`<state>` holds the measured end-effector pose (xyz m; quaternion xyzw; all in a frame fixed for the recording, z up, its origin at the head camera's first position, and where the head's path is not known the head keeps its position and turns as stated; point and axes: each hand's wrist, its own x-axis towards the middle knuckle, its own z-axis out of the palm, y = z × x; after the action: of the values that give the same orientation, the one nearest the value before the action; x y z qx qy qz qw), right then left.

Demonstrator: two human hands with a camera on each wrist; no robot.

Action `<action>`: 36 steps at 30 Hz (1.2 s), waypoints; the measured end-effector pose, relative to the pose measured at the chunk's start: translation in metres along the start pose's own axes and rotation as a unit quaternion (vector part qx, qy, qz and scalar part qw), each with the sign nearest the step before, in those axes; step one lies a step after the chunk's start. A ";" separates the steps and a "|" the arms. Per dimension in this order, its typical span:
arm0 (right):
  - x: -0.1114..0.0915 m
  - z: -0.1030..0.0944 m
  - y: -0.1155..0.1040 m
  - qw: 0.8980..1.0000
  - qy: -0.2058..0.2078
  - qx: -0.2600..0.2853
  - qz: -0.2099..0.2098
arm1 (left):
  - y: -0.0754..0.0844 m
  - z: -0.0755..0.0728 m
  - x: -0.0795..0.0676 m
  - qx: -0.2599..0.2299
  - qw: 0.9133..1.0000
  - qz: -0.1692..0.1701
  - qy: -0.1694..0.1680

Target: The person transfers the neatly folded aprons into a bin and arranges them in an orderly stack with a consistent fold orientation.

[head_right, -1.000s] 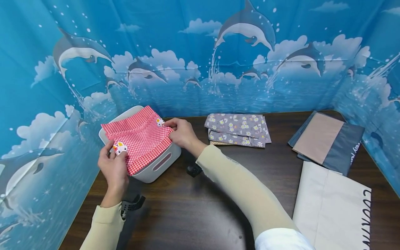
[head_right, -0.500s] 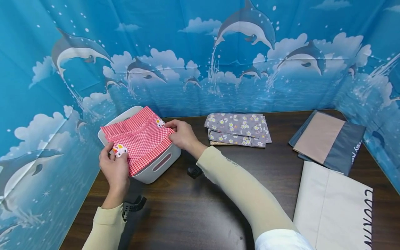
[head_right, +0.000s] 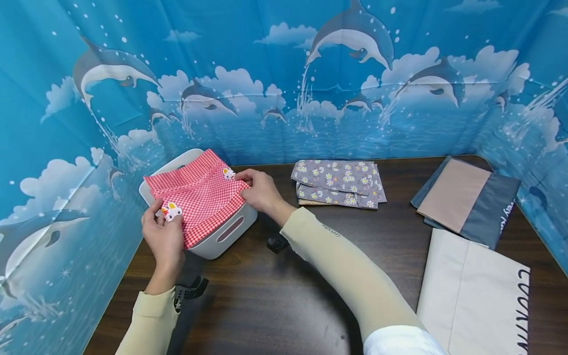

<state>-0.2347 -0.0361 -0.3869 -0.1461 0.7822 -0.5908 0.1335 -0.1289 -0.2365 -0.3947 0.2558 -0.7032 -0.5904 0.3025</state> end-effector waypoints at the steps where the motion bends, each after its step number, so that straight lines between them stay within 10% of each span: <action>1: 0.000 0.000 0.000 1.000 0.001 -0.001 0.000 | 0.000 0.000 0.000 0.001 1.000 -0.001 0.000; 36: 0.000 -0.001 0.001 1.000 -0.003 -0.003 -0.001 | 0.001 0.002 0.000 0.012 1.000 0.000 0.002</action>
<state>-0.2353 -0.0345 -0.3873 -0.1490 0.7834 -0.5882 0.1348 -0.1304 -0.2354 -0.3943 0.2601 -0.7095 -0.5817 0.3010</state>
